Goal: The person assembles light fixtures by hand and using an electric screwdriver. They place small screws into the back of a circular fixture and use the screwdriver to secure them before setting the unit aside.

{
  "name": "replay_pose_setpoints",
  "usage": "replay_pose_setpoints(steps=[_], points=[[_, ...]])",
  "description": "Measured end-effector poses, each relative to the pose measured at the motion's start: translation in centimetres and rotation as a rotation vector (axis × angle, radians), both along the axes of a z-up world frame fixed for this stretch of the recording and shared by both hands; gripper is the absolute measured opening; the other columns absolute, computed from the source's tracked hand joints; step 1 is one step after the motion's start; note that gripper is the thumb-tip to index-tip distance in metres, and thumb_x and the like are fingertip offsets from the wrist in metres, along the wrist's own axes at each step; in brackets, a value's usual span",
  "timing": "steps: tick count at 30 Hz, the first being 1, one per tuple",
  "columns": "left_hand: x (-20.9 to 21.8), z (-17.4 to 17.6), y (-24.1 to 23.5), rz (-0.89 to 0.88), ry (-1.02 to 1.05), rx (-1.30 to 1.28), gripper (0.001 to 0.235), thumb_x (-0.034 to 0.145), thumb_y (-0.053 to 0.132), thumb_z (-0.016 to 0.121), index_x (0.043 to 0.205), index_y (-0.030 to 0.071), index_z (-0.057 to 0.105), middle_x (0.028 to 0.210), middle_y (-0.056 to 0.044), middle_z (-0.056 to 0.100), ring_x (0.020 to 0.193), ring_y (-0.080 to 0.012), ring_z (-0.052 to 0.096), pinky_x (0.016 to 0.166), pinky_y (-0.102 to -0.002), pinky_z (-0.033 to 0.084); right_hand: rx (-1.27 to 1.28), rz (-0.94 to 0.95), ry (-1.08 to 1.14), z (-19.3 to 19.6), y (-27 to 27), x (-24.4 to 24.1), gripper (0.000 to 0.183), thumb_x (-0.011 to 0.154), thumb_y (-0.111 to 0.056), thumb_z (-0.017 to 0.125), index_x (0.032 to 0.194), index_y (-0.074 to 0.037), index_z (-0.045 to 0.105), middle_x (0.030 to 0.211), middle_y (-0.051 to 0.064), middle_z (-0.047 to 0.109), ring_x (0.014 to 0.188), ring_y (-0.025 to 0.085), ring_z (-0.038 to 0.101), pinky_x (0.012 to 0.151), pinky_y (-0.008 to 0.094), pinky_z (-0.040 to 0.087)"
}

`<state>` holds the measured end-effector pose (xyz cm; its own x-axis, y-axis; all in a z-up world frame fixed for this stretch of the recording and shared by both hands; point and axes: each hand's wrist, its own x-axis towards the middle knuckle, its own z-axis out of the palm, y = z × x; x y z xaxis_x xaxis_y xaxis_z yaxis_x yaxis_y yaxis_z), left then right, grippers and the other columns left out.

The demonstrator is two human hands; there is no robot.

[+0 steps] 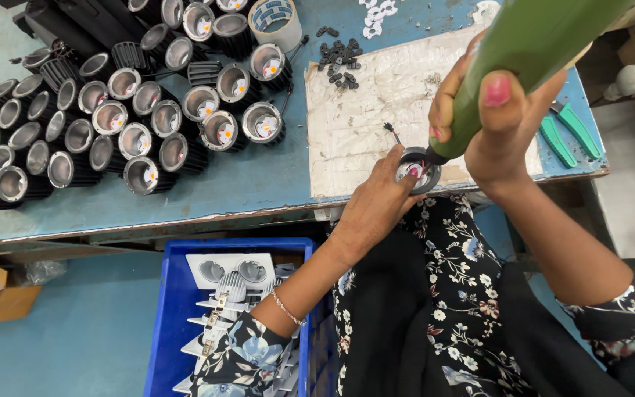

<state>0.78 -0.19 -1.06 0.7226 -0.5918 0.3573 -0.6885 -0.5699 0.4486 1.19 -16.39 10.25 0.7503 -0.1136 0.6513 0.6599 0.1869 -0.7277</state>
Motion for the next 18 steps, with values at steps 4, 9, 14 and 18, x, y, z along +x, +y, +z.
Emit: replay_pose_setpoints(steps=[4, 9, 14, 18], points=[[0.0, 0.2, 0.0, 0.006, -0.021, -0.007, 0.04, 0.085, 0.024, 0.079, 0.115, 0.0, 0.07, 0.145, -0.033, 0.046, 0.129, -0.0435, 0.054, 0.096, -0.046, 0.055, 0.019, 0.081, 0.036, 0.2, -0.4, 0.1, 0.066, 0.105, -0.056, 0.068, 0.117, 0.002, 0.039, 0.073, 0.014, 0.049, 0.052, 0.021, 0.053, 0.046, 0.033, 0.048], [-0.1, 0.3, -0.4, 0.034, -0.018, 0.024, 0.039, 0.086, 0.026, 0.079, 0.113, -0.001, 0.069, 0.145, -0.034, 0.047, 0.129, -0.0435, 0.054, 0.095, -0.045, 0.056, -0.004, 0.048, -0.017, 1.2, -1.5, 0.6, 0.067, 0.102, -0.062, 0.065, 0.112, 0.0, 0.042, 0.074, 0.014, 0.044, 0.051, 0.021, 0.052, 0.045, 0.035, 0.047], [-1.0, 0.2, -0.2, 0.062, -0.037, -0.092, 0.037, 0.088, 0.024, 0.079, 0.115, 0.002, 0.068, 0.143, -0.032, 0.05, 0.125, -0.0452, 0.057, 0.095, -0.046, 0.055, 0.039, 0.117, 0.061, 1.9, -2.5, 0.4, 0.062, 0.105, -0.063, 0.057, 0.107, -0.002, 0.044, 0.067, 0.015, 0.045, 0.051, 0.022, 0.048, 0.052, 0.035, 0.044], [-1.7, -0.8, 0.0, 0.08, 0.012, -0.338, 0.042, 0.086, 0.019, 0.081, 0.122, 0.004, 0.066, 0.144, -0.026, 0.054, 0.124, -0.0415, 0.063, 0.103, -0.044, 0.055, 0.026, 0.113, 0.045, 2.3, -2.1, 0.4, 0.062, 0.106, -0.064, 0.056, 0.111, -0.004, 0.044, 0.065, 0.015, 0.044, 0.047, 0.022, 0.044, 0.048, 0.035, 0.043]])
